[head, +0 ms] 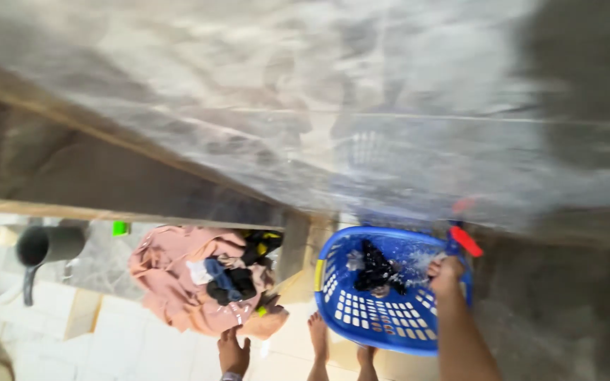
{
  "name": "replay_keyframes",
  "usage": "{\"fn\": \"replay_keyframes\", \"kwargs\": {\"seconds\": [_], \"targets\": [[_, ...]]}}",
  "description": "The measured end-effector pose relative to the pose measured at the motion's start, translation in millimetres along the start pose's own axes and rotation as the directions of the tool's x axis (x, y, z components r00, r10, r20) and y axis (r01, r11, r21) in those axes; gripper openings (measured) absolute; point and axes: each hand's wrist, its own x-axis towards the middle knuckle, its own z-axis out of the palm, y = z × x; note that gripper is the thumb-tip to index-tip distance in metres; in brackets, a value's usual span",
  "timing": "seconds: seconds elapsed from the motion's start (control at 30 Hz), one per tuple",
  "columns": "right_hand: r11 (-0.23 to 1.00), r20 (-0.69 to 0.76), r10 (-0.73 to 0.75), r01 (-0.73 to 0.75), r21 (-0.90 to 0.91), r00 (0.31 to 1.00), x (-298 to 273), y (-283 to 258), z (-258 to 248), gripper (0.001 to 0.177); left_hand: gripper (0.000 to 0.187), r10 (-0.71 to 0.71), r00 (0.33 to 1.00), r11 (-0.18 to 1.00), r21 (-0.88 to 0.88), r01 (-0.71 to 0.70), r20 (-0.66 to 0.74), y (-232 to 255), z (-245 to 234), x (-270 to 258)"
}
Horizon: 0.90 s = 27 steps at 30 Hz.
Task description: Hand-washing laundry in a plastic basket under a running tap in a bathroom.
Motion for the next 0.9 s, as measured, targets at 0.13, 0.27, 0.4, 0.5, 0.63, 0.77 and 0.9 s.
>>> {"fn": "replay_keyframes", "kwargs": {"seconds": [0.13, 0.27, 0.4, 0.5, 0.63, 0.77, 0.9], "targets": [[0.997, 0.453, -0.062, 0.036, 0.065, 0.889, -70, -23, 23, 0.015, 0.043, -0.068, 0.976, 0.941, -0.339, -0.006, -0.206, -49, 2, 54], [0.99, 0.367, -0.136, 0.136, 0.027, 0.92, -114, -21, 39, 0.057, 0.053, -0.115, 0.986, 0.74, -0.672, 0.004, -0.121, -42, 13, 104], [0.988, 0.37, -0.154, 0.132, 0.082, 0.916, -139, 1, 24, 0.05, 0.058, -0.072, 0.99, 0.856, -0.517, 0.001, -0.117, -8, 17, 130], [0.954, 0.048, -0.243, 0.247, -0.167, 0.969, -224, -6, 29, 0.029, 0.035, -0.121, 0.985, 0.947, -0.311, 0.077, -0.126, -16, 30, 142], [0.966, -0.121, -0.199, 0.174, -0.192, 0.973, -269, -19, 9, 0.052, 0.019, -0.132, 0.969, 0.885, -0.464, 0.022, -0.207, -31, 11, 135], [0.962, -0.247, -0.255, 0.22, -0.161, 0.935, -266, -23, -52, 0.042, 0.018, -0.036, 0.9, 0.731, -0.626, -0.273, -0.434, -32, -66, 108], [0.966, -0.288, -0.253, 0.255, -0.032, 0.923, -303, -50, -88, 0.028, 0.015, -0.074, 0.929, 0.618, -0.748, -0.243, -0.363, -40, -121, 90]]}}
